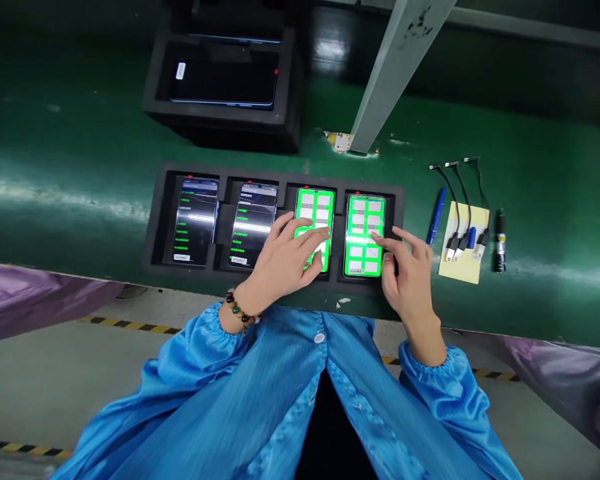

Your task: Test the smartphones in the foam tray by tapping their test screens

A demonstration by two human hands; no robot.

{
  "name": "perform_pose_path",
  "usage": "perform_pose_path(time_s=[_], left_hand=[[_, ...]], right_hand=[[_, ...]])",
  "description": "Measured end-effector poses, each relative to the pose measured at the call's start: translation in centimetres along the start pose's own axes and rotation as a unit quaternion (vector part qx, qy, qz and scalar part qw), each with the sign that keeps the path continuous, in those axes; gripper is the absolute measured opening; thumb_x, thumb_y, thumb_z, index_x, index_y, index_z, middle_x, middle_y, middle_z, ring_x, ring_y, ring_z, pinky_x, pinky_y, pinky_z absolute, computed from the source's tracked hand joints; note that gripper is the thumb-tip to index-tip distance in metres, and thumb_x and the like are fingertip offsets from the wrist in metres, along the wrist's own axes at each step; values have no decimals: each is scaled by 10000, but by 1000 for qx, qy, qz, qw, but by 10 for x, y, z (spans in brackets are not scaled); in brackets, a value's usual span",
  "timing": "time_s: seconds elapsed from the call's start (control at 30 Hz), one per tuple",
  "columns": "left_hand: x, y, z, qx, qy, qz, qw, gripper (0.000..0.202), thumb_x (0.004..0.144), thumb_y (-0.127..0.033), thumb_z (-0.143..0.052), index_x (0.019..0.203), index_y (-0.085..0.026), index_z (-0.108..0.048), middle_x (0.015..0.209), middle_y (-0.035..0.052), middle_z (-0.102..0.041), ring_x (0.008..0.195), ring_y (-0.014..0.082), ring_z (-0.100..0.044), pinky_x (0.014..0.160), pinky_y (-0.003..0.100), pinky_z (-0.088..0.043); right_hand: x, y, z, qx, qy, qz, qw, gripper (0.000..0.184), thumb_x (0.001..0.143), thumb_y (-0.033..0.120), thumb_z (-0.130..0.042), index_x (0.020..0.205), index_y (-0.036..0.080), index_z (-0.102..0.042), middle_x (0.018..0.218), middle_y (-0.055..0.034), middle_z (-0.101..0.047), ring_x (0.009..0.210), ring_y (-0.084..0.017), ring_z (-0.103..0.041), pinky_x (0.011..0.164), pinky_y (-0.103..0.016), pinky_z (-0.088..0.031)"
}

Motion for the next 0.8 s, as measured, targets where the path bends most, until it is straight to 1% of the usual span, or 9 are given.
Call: perform_pose_path(time_s=[0.17,0.27,0.33,0.4,0.47,0.53,0.67,0.73,0.8], left_hand=[[-20,19,15,38,-58,61,996,356,1015,-182,-594,1333,-257,-735,1211,38,-843,1333,323,-685,1315,600,-328],[-27,17,15,47,-81,51,994,300,1008,-173,-609,1263,-257,-743,1199,27,-849,1290,314,-710,1289,586,-356],[-25,9,9,35,-67,23,997,295,1007,-173,-614,1259,-258,-741,1217,21,-850,1280,310,-716,1277,578,-378],[-19,-2,2,19,-35,-9,999,322,1008,-175,-615,1293,-263,-737,1284,15,-839,1304,306,-708,1282,572,-389],[-13,-9,-3,12,-12,-30,999,345,1014,-177,-608,1321,-269,-735,1343,6,-822,1326,302,-699,1291,564,-391],[-11,-11,-2,17,-12,-33,999,353,1019,-176,-598,1333,-268,-732,1333,3,-825,1318,302,-702,1296,560,-388],[-20,7,8,44,-54,22,997,354,1018,-176,-602,1341,-251,-727,1225,26,-847,1295,315,-704,1294,579,-366],[-24,18,13,56,-69,58,994,346,1018,-177,-603,1330,-252,-731,1234,38,-842,1308,321,-697,1298,592,-345],[-24,22,13,61,-75,77,992,352,1019,-176,-595,1336,-248,-728,1261,44,-834,1320,323,-687,1304,597,-330]], right_hand=[[-11,-11,5,2,-35,-24,999,373,1031,134,-487,1302,286,-694,1323,-69,-823,1433,-339,-646,1178,-637,-487],[-7,-5,3,6,-33,-15,999,364,1033,136,-483,1294,283,-690,1315,-74,-820,1447,-340,-641,1168,-627,-496],[-3,3,-1,10,-19,3,1000,375,1035,139,-484,1305,289,-696,1318,-82,-807,1450,-334,-645,1163,-605,-504],[0,8,-4,12,-4,20,1000,390,1035,150,-486,1323,296,-704,1321,-96,-792,1440,-332,-656,1163,-593,-509],[0,9,-5,11,3,20,1000,404,1038,160,-482,1339,304,-710,1316,-102,-785,1437,-337,-659,1165,-594,-507],[-3,5,-4,11,1,10,1000,418,1044,163,-472,1352,313,-711,1293,-96,-794,1449,-343,-651,1165,-603,-499],[-6,-4,0,11,-19,-13,1000,399,1065,171,-464,1350,314,-702,1308,-72,-814,1464,-347,-635,1177,-614,-476],[-2,-4,-1,8,-20,-22,1000,395,1071,185,-457,1357,310,-699,1332,-82,-803,1476,-350,-622,1186,-618,-470],[7,2,-5,11,-9,-19,1000,407,1074,199,-450,1383,308,-689,1362,-94,-784,1490,-348,-609,1196,-618,-466]])
Point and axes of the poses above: each hand's wrist, its own x-axis towards the middle knuckle, its own z-axis out of the back of the hand, y = z × x, the point moved 3 cm from there along x, towards the middle knuckle
